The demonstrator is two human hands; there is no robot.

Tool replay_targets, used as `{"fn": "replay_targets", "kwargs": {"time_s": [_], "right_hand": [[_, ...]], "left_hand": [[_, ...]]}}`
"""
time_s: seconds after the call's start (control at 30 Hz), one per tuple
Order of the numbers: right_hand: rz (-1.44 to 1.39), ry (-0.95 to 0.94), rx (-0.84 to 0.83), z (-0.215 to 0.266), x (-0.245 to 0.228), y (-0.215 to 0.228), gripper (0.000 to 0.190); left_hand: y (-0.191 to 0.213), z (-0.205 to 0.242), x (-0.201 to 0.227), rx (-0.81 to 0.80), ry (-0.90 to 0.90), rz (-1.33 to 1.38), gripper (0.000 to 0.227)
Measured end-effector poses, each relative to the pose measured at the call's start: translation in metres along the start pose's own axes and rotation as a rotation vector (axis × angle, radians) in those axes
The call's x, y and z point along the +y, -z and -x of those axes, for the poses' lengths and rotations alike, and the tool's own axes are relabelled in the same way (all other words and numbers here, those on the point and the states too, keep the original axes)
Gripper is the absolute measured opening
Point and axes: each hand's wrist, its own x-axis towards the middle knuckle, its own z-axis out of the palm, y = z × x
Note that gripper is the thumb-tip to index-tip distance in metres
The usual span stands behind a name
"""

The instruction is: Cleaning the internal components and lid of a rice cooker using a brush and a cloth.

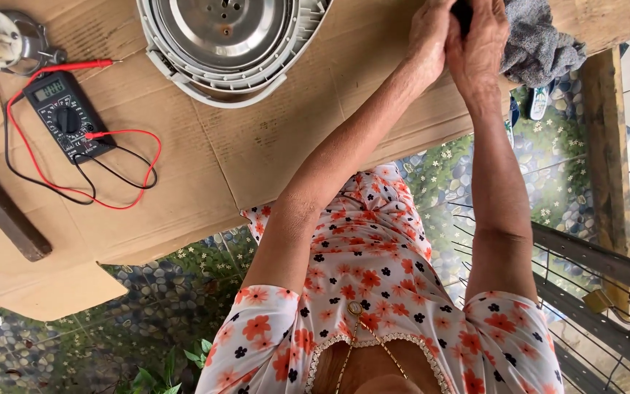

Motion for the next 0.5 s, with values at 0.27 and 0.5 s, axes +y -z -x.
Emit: {"fn": "replay_targets", "kwargs": {"time_s": [0.27, 0.5], "right_hand": [[0.591, -0.144, 0.131, 0.009, 0.088, -0.059, 0.042], [0.489, -0.020, 0.113, -0.009, -0.011, -0.001, 0.041]], "left_hand": [[-0.011, 0.081, 0.067, -0.248, -0.107, -0.966, 0.108], [0.051, 0.179, 0.213, -0.548, -0.865, -1.078, 0.038]]}}
